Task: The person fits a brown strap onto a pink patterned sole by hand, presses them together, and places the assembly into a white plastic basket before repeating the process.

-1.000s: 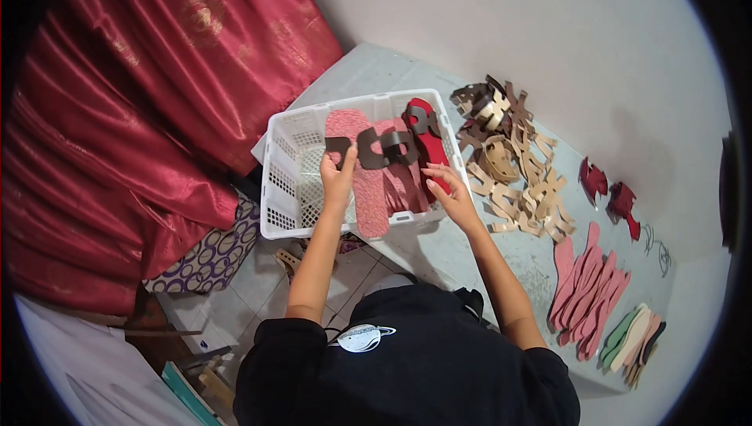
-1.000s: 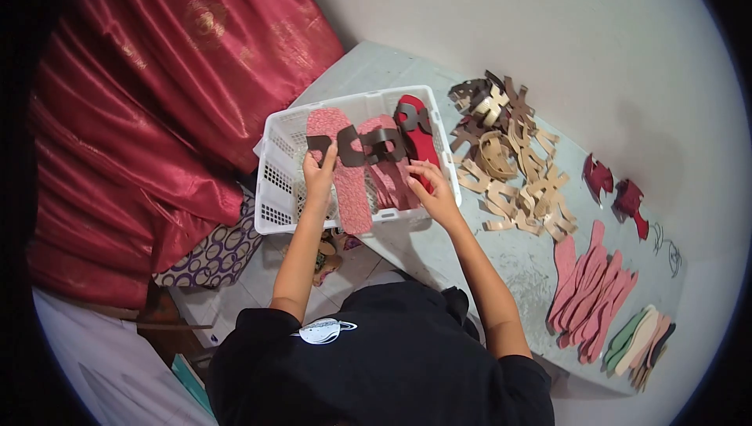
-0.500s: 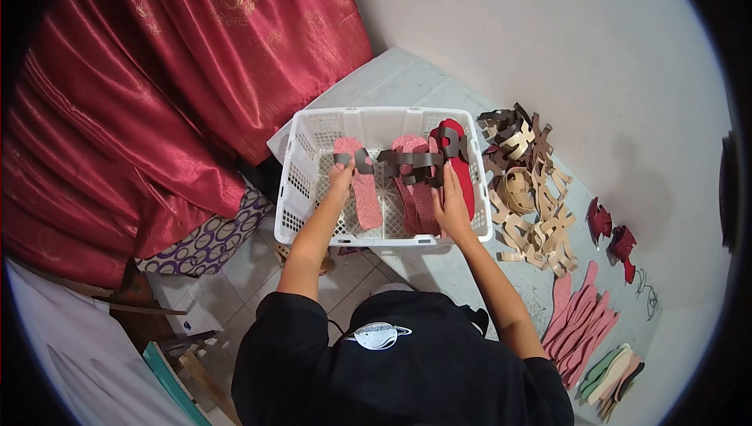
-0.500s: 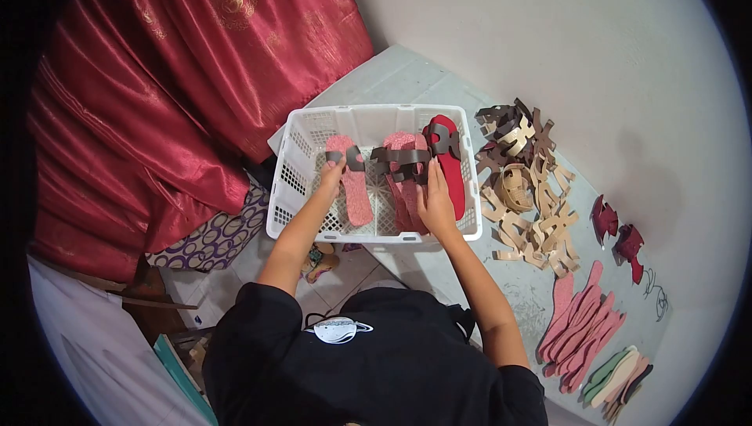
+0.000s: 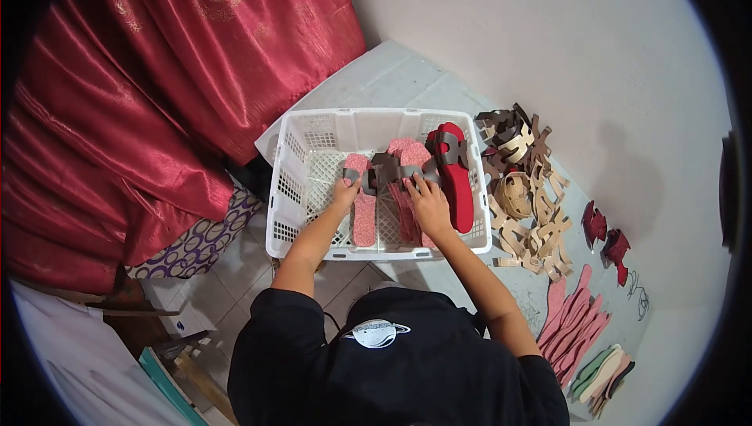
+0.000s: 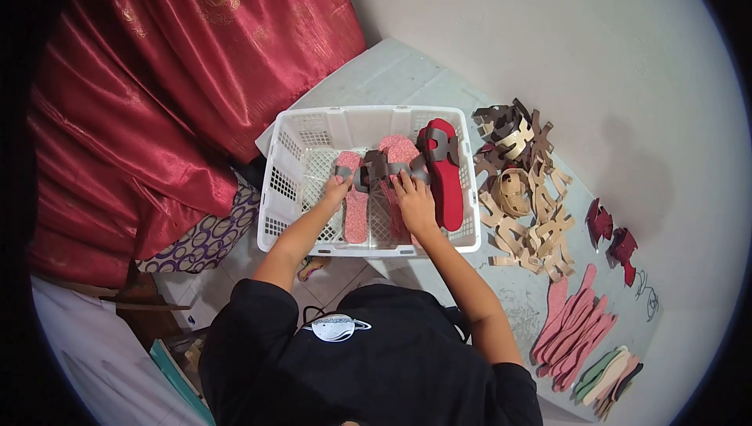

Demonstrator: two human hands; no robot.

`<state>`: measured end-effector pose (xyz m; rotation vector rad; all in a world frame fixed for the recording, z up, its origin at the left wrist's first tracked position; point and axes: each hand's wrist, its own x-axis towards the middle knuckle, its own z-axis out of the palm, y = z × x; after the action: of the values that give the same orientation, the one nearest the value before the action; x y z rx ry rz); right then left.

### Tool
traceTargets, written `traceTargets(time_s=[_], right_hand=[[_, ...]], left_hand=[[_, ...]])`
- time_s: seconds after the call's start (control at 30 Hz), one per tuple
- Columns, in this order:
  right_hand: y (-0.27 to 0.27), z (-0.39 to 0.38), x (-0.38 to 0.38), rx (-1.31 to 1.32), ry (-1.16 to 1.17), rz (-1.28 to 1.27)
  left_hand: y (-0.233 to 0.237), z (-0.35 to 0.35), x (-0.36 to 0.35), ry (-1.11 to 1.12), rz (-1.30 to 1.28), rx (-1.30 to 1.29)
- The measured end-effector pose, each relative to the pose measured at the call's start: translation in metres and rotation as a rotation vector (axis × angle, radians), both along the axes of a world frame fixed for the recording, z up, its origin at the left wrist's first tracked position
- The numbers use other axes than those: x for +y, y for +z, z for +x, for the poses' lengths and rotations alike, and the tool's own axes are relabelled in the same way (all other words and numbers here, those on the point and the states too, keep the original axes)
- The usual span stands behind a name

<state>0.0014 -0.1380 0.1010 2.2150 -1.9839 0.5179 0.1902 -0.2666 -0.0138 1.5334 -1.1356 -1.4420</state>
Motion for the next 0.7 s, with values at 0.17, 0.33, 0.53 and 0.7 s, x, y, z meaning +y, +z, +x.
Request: traceTargets(time_s=[0.17, 0.33, 0.53, 0.7], right_hand=[[-0.001, 0.000, -0.004, -0.006, -0.012, -0.067], [0.008, 0.000, -0.007, -0.103, -0.033, -0.055], [0.019, -0.008, 0.002, -0.180, 0.030, -0.016], [0.025, -0.014, 0.009, -0.329, 0.038, -0.043]], left_hand=[[-0.011, -0.006, -0.004, -0.022, 0.019, 0.022], [-0.015, -0.015, 0.006, -0.081, -0.030, -0.036], [-0.036, -0.011, -0.003, -0.154, 0.006, 0.070], [-0.008, -0.027, 0.008, -0.060, -0.053, -0.286]])
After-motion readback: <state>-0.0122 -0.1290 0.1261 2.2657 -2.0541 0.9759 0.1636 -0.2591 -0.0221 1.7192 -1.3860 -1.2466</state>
